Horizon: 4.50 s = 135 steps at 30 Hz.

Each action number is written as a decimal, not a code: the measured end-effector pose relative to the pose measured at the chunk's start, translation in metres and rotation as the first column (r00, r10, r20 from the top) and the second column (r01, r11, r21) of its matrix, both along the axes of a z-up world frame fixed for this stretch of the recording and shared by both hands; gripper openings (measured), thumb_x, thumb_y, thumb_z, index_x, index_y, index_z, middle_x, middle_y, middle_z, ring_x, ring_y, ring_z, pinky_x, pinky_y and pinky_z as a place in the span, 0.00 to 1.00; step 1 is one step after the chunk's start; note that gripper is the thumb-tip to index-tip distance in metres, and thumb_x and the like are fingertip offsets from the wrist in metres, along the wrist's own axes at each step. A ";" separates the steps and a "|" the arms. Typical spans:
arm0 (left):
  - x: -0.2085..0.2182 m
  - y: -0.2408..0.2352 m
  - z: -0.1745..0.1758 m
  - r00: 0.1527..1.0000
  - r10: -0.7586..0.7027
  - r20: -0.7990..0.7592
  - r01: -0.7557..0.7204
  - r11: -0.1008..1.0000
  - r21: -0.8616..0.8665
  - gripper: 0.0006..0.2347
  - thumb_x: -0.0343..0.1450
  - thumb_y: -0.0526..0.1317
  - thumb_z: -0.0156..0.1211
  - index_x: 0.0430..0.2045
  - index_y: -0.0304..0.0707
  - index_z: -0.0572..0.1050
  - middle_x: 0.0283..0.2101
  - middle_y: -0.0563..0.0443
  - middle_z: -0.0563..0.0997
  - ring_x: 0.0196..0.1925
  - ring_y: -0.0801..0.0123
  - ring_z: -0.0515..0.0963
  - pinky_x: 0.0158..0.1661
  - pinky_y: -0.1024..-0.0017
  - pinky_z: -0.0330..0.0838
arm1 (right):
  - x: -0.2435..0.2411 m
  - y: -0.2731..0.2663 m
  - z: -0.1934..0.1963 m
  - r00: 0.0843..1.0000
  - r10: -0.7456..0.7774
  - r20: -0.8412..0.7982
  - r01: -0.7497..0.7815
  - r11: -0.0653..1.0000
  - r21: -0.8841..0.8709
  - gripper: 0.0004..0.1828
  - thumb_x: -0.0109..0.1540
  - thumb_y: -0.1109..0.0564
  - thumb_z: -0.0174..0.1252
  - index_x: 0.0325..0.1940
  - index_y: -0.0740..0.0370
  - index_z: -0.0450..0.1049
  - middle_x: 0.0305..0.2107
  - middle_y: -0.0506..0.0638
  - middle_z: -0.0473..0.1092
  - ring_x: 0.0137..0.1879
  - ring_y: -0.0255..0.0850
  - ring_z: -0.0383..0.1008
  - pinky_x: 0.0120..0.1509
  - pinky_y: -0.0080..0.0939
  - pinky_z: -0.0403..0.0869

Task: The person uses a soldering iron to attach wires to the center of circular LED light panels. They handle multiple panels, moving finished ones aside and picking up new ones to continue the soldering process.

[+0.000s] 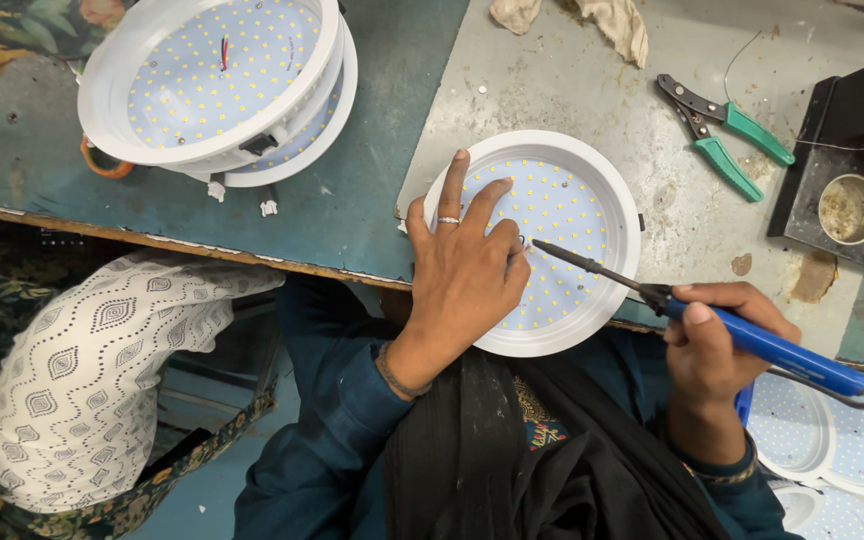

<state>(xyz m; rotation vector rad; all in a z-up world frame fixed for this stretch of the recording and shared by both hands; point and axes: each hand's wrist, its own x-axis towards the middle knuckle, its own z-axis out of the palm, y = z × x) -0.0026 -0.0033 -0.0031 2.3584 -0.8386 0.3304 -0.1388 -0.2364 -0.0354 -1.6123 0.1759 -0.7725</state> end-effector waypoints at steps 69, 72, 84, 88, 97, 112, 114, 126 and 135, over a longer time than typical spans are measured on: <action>0.031 0.045 -0.013 0.934 0.131 -0.333 -0.169 0.982 -0.089 0.12 0.73 0.44 0.59 0.40 0.32 0.77 0.27 0.32 0.81 0.32 0.37 0.81 0.35 0.50 0.74 | 0.027 -0.037 -0.070 0.941 -0.268 0.207 0.278 0.960 -0.022 0.28 0.77 0.41 0.53 0.68 0.69 0.65 0.37 0.56 0.73 0.34 0.37 0.71 0.37 0.29 0.68; 0.034 0.042 -0.022 0.916 -0.027 -0.401 -0.099 0.952 -0.290 0.12 0.74 0.44 0.57 0.40 0.30 0.77 0.27 0.33 0.82 0.31 0.45 0.84 0.35 0.55 0.75 | 0.029 -0.036 -0.070 0.942 -0.263 0.210 0.274 0.961 -0.026 0.27 0.78 0.40 0.53 0.66 0.69 0.64 0.37 0.56 0.72 0.34 0.38 0.71 0.38 0.29 0.68; 0.165 -0.068 -0.030 0.370 -0.749 -0.550 -0.609 0.251 -0.752 0.16 0.70 0.36 0.58 0.47 0.19 0.69 0.31 0.37 0.81 0.20 0.59 0.80 0.20 0.65 0.76 | 0.031 -0.033 -0.070 0.926 -0.262 0.273 0.277 0.961 -0.019 0.26 0.78 0.42 0.55 0.66 0.69 0.66 0.36 0.57 0.72 0.33 0.37 0.72 0.35 0.29 0.69; 0.204 -0.106 -0.013 0.409 -0.746 -0.525 -0.651 0.164 -0.741 0.15 0.70 0.35 0.57 0.46 0.17 0.69 0.32 0.35 0.81 0.25 0.59 0.84 0.25 0.68 0.81 | 0.030 -0.033 -0.069 0.926 -0.263 0.269 0.280 0.960 -0.028 0.26 0.77 0.44 0.55 0.66 0.70 0.66 0.36 0.57 0.72 0.33 0.37 0.72 0.35 0.28 0.68; 0.166 -0.086 0.013 0.250 -0.819 -0.516 -0.660 0.246 -0.710 0.13 0.69 0.38 0.62 0.41 0.27 0.72 0.31 0.45 0.80 0.24 0.67 0.82 0.22 0.74 0.76 | 0.029 -0.033 -0.076 0.927 -0.278 0.251 0.288 0.958 -0.004 0.26 0.79 0.43 0.54 0.66 0.71 0.65 0.37 0.58 0.72 0.34 0.37 0.72 0.38 0.29 0.69; 0.200 -0.106 0.015 0.381 -0.751 -0.539 -0.642 0.205 -0.739 0.14 0.67 0.39 0.59 0.43 0.30 0.71 0.29 0.45 0.79 0.21 0.66 0.80 0.19 0.73 0.71 | 0.031 -0.029 -0.074 0.933 -0.283 0.221 0.284 0.958 0.025 0.25 0.78 0.45 0.57 0.62 0.72 0.66 0.36 0.59 0.72 0.35 0.38 0.73 0.39 0.29 0.70; 0.239 -0.129 0.006 0.470 -0.692 -0.548 -0.651 0.147 -0.745 0.15 0.67 0.37 0.57 0.44 0.26 0.72 0.30 0.40 0.80 0.21 0.63 0.80 0.18 0.72 0.71 | 0.030 -0.031 -0.075 0.933 -0.265 0.244 0.271 0.963 0.009 0.24 0.78 0.45 0.57 0.62 0.71 0.66 0.36 0.59 0.72 0.36 0.38 0.73 0.41 0.29 0.73; 0.414 -0.143 -0.039 0.673 -0.438 -0.596 -0.686 -0.068 -0.724 0.18 0.64 0.28 0.53 0.48 0.20 0.68 0.28 0.31 0.81 0.18 0.58 0.81 0.14 0.72 0.71 | 0.024 -0.024 -0.077 0.937 -0.293 0.191 0.300 0.954 -0.009 0.24 0.76 0.47 0.58 0.59 0.73 0.67 0.35 0.60 0.73 0.34 0.39 0.71 0.43 0.32 0.73; 0.441 -0.152 -0.018 0.687 -0.405 -0.603 -0.705 -0.172 -0.688 0.23 0.64 0.26 0.52 0.54 0.16 0.57 0.32 0.27 0.80 0.21 0.52 0.83 0.16 0.70 0.75 | 0.016 -0.033 -0.097 0.930 -0.348 0.118 0.353 0.935 -0.027 0.27 0.78 0.43 0.57 0.61 0.73 0.65 0.36 0.63 0.72 0.34 0.40 0.72 0.44 0.34 0.73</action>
